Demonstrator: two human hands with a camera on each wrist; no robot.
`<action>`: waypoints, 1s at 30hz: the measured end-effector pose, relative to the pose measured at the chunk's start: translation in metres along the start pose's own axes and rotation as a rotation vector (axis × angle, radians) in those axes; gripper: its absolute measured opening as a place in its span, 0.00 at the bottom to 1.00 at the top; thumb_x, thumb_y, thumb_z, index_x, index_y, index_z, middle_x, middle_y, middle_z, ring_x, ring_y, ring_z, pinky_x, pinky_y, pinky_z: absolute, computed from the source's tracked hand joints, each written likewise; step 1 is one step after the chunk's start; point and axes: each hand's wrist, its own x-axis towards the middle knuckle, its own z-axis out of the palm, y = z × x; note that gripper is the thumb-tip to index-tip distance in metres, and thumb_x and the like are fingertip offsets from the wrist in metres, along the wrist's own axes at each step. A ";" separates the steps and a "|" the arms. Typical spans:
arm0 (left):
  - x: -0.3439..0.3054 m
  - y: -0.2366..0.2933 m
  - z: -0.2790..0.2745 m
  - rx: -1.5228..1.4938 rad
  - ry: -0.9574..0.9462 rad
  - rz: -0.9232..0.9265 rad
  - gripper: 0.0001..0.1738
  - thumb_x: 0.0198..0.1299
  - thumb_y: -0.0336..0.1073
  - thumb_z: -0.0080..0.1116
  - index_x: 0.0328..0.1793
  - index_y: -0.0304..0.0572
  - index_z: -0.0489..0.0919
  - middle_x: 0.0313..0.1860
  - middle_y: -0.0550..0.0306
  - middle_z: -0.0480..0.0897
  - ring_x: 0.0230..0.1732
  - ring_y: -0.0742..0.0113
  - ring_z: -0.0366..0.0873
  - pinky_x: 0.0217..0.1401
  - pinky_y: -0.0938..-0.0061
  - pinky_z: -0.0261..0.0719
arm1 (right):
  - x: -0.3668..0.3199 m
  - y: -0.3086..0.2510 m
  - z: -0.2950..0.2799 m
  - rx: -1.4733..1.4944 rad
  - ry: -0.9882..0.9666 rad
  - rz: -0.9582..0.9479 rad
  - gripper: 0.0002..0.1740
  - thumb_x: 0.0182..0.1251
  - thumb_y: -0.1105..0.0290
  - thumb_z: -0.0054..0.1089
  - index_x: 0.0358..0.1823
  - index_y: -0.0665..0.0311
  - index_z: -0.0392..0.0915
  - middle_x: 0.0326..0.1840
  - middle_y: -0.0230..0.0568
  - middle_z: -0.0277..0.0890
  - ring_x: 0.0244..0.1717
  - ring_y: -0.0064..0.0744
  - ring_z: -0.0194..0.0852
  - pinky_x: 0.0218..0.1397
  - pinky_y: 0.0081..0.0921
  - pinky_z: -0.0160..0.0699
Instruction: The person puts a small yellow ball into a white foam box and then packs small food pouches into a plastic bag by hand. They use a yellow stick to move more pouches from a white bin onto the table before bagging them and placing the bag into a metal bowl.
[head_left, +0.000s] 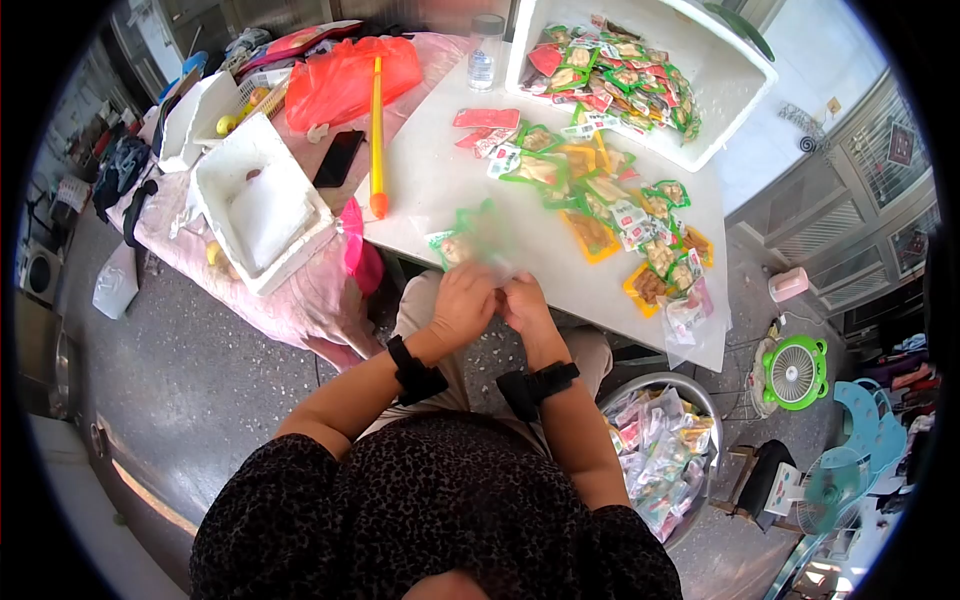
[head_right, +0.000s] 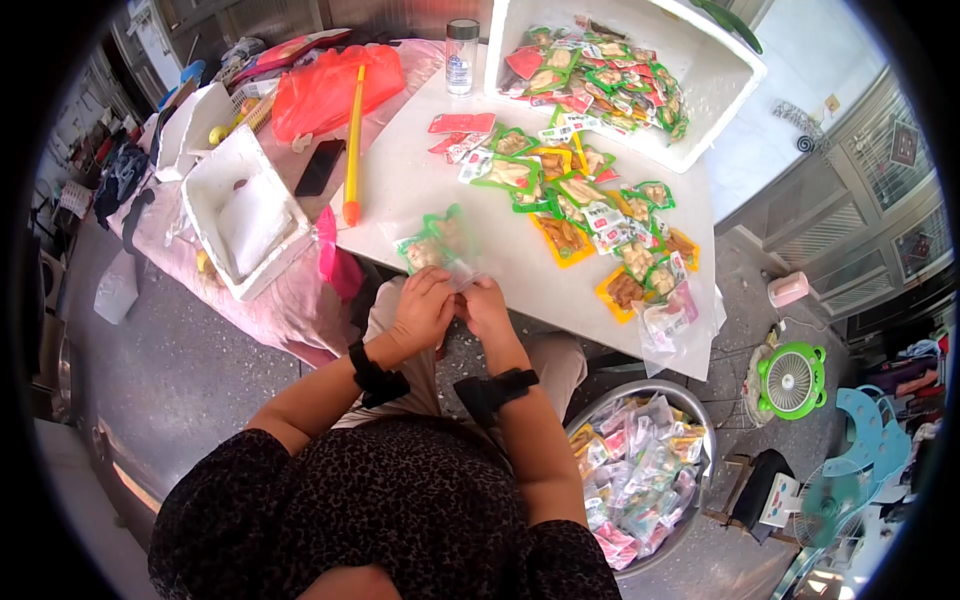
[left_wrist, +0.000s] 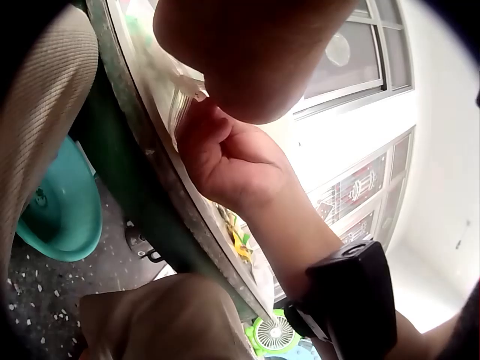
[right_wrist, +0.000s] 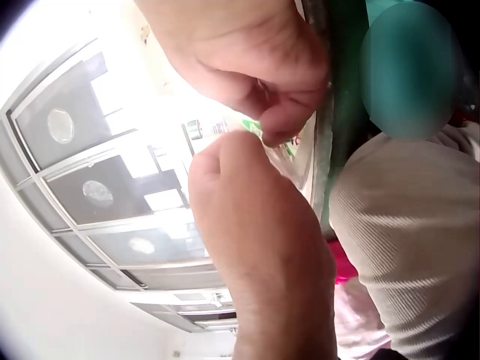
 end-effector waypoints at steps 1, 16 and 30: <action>-0.001 -0.001 0.001 0.002 -0.008 0.002 0.08 0.39 0.28 0.52 0.30 0.40 0.71 0.39 0.51 0.72 0.44 0.51 0.67 0.45 0.62 0.64 | 0.004 0.006 0.004 0.045 -0.013 -0.057 0.07 0.56 0.77 0.42 0.36 0.68 0.68 0.28 0.39 0.69 0.26 0.27 0.70 0.23 0.20 0.69; -0.016 -0.017 -0.010 0.297 -0.175 0.133 0.17 0.37 0.31 0.56 0.39 0.42 0.72 0.46 0.52 0.69 0.53 0.53 0.63 0.54 0.57 0.60 | -0.035 -0.011 -0.027 -0.228 0.091 0.015 0.11 0.56 0.72 0.46 0.41 0.66 0.66 0.32 0.36 0.70 0.29 0.24 0.70 0.28 0.18 0.69; 0.111 0.011 -0.107 -0.389 -0.576 -0.253 0.08 0.55 0.28 0.45 0.40 0.35 0.73 0.30 0.57 0.75 0.33 0.74 0.70 0.36 0.80 0.68 | -0.095 -0.115 -0.002 -1.144 0.197 -1.085 0.21 0.46 0.70 0.58 0.41 0.71 0.66 0.41 0.47 0.69 0.40 0.44 0.68 0.46 0.31 0.66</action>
